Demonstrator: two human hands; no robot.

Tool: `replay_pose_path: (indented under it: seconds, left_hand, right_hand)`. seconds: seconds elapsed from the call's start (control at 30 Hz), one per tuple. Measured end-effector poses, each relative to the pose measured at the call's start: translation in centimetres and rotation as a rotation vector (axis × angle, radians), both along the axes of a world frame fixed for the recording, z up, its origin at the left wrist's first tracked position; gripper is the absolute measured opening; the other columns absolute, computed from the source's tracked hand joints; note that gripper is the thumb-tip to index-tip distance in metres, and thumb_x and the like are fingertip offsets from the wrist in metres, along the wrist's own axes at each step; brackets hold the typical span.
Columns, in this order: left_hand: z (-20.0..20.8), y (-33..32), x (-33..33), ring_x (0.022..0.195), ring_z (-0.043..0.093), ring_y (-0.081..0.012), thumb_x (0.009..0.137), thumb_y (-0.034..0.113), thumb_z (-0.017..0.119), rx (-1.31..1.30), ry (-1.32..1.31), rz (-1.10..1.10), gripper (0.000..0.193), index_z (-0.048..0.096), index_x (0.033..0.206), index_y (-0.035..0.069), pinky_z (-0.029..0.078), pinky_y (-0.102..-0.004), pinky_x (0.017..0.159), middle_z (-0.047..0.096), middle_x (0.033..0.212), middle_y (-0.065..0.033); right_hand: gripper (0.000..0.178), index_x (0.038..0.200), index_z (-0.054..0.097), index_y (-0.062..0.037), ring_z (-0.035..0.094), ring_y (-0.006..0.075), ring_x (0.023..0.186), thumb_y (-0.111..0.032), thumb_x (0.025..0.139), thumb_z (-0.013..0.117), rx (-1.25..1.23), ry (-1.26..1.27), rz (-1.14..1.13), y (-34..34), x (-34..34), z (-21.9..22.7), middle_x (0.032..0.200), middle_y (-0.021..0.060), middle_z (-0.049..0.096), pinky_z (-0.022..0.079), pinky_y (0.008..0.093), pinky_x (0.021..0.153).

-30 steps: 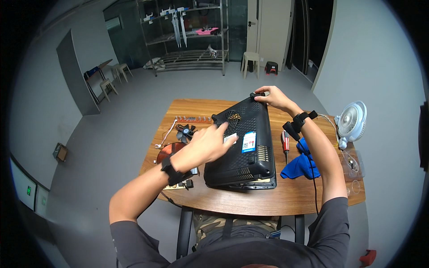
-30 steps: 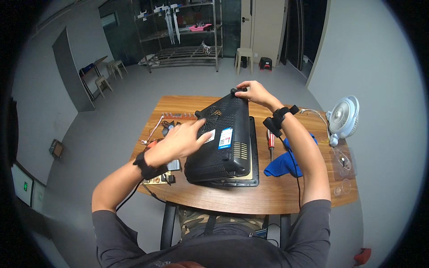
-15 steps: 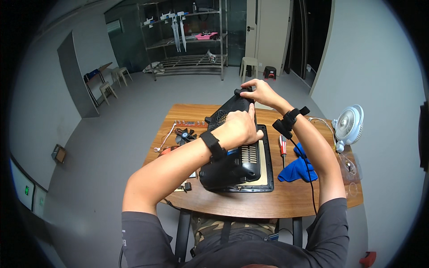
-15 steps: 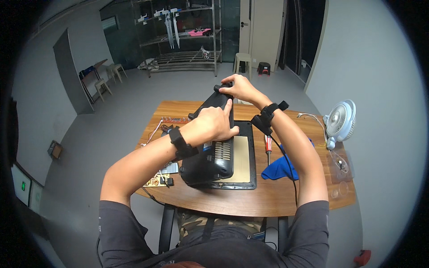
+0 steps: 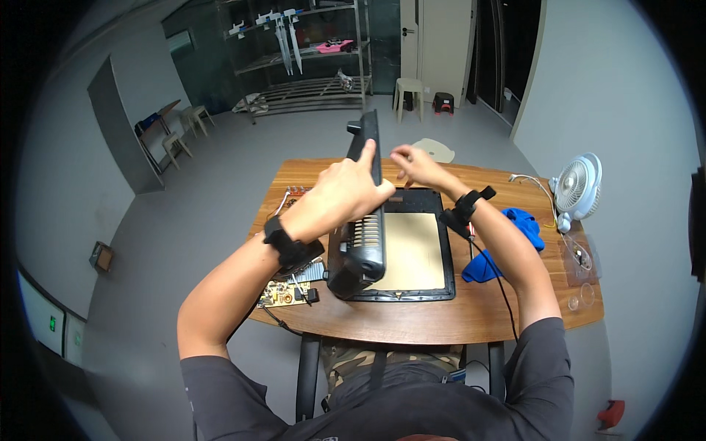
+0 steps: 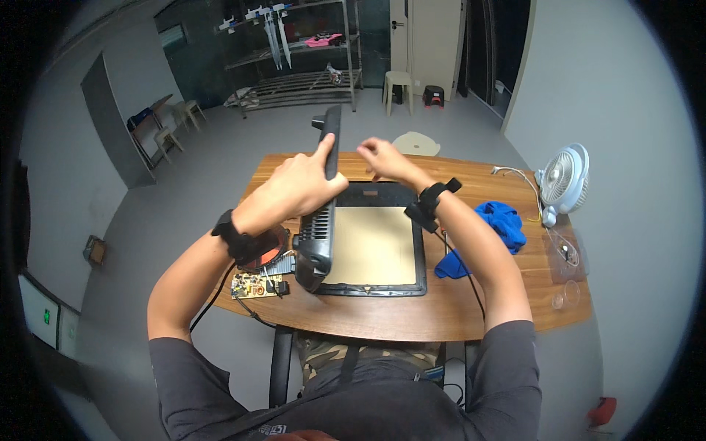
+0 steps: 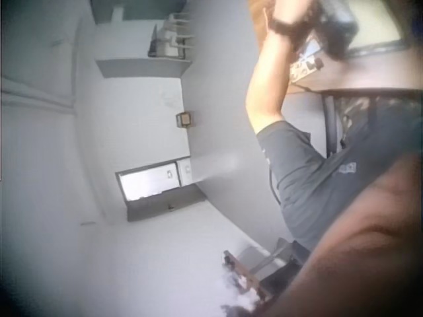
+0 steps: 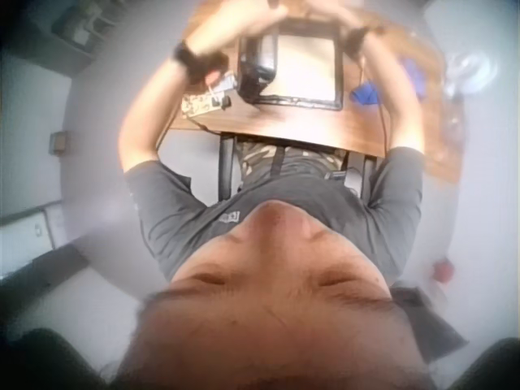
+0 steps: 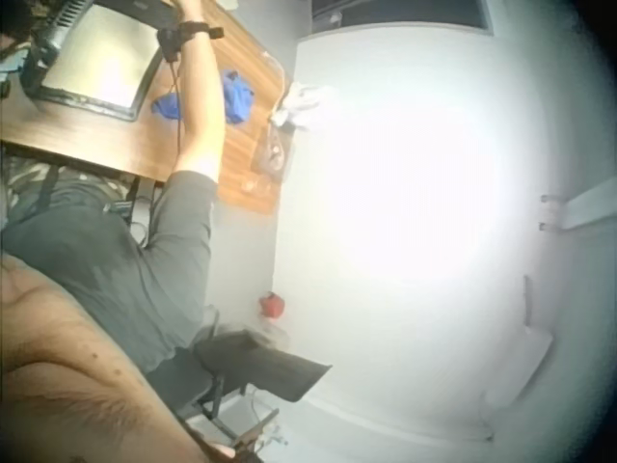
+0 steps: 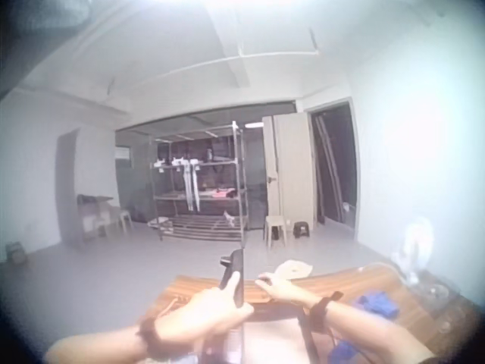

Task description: The person wipes the bottom of a black electronic device with a blue cloth, then opens it to reveal internal components. They place a copper-colored circular part and a small circuit board inside, then use a screwdriver to secure them with screws.

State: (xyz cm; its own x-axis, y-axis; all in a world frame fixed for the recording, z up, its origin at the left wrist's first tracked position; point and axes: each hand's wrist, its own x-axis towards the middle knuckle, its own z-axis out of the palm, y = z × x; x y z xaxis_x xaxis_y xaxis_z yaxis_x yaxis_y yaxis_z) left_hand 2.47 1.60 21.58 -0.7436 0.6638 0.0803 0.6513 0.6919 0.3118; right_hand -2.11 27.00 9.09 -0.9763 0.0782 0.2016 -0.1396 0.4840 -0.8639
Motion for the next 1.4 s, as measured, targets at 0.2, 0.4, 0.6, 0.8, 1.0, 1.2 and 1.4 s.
replay_pose_path:
  seconds: [0.2, 0.4, 0.6, 0.8, 1.0, 1.2, 1.4]
  left_hand:
    - [1.0, -4.1, -0.9, 0.102, 0.071, -0.0416, 0.091, 0.04, 0.054, 0.071, -0.06, 0.069, 0.082, 0.029, 0.162, 0.007, 0.053, -0.0461, 0.094, 0.071, 0.103, -0.0321]
    - [-0.4, -8.8, -4.0, 0.1, 0.071, -0.0417, 0.092, 0.039, 0.053, 0.194, -0.004, 0.084, 0.081, 0.026, 0.162, 0.009, 0.05, -0.0462, 0.095, 0.071, 0.101, -0.0312]
    - [-1.5, -11.2, -6.4, 0.068, 0.063, -0.0261, 0.091, 0.035, 0.053, 0.257, -0.004, 0.124, 0.079, 0.028, 0.163, 0.016, 0.052, -0.0421, 0.075, 0.063, 0.073, -0.0172]
    - [-0.8, -12.4, -7.2, 0.054, 0.05, -0.0159, 0.092, 0.034, 0.054, 0.315, -0.059, 0.157, 0.073, 0.035, 0.161, 0.021, 0.047, -0.0354, 0.056, 0.056, 0.067, -0.0085]
    - [-0.7, -12.1, -7.9, 0.057, 0.049, -0.0094, 0.099, 0.03, 0.051, 0.429, -0.18, 0.103, 0.062, 0.038, 0.158, 0.018, 0.04, -0.0295, 0.052, 0.059, 0.077, -0.003]
    - [-7.6, -11.2, -9.8, 0.112, 0.064, -0.0202, 0.102, 0.017, 0.044, 0.617, -0.425, -0.132, 0.061, 0.03, 0.16, 0.005, 0.052, -0.0347, 0.096, 0.061, 0.131, -0.0164]
    - [-15.2, -8.4, -10.1, 0.129, 0.056, -0.0249, 0.094, 0.008, 0.054, 0.363, -0.68, -0.165, 0.068, 0.03, 0.157, -0.004, 0.044, -0.0355, 0.111, 0.054, 0.144, -0.0229]
  right_hand:
    - [0.051, 0.125, 0.064, 0.0071, 0.073, 0.0213, 0.076, -0.04, 0.109, 0.049, 0.379, -0.338, 0.258, -5.2, -0.4, -6.4, 0.099, 0.0152, 0.073, 0.061, 0.0351, 0.061]
    - [0.059, 0.117, 0.068, 0.0097, 0.075, 0.0257, 0.068, -0.045, 0.107, 0.051, 0.298, -0.391, 0.307, -9.6, -0.7, -8.6, 0.091, 0.0187, 0.075, 0.061, 0.0365, 0.068]
    - [0.059, 0.124, 0.067, 0.007, 0.075, 0.0314, 0.086, -0.047, 0.106, 0.051, 0.448, -0.249, 0.332, -10.0, -1.0, -10.8, 0.095, 0.0215, 0.075, 0.058, 0.0409, 0.084]
    - [0.055, 0.117, 0.069, 0.007, 0.073, 0.0259, 0.082, -0.045, 0.107, 0.052, 0.331, -0.291, 0.401, -10.3, -0.9, -11.5, 0.093, 0.0189, 0.074, 0.058, 0.04, 0.079]
    - [0.046, 0.103, 0.065, 0.0024, 0.066, 0.015, 0.07, -0.041, 0.108, 0.052, -0.036, -0.305, 0.294, -7.6, 0.8, -10.8, 0.087, 0.0076, 0.068, 0.056, 0.0327, 0.064]
    - [0.038, 0.083, 0.054, -0.0084, 0.054, 0.0085, 0.067, -0.038, 0.106, 0.06, -0.049, -0.347, 0.207, 0.1, 6.2, -8.7, 0.075, -0.0009, 0.055, 0.046, 0.0261, 0.061]
    - [0.042, 0.081, 0.054, -0.0049, 0.052, 0.0105, 0.061, -0.04, 0.102, 0.066, 0.092, -0.243, 0.085, 5.0, 12.1, -7.9, 0.068, 0.0006, 0.054, 0.044, 0.0307, 0.053]
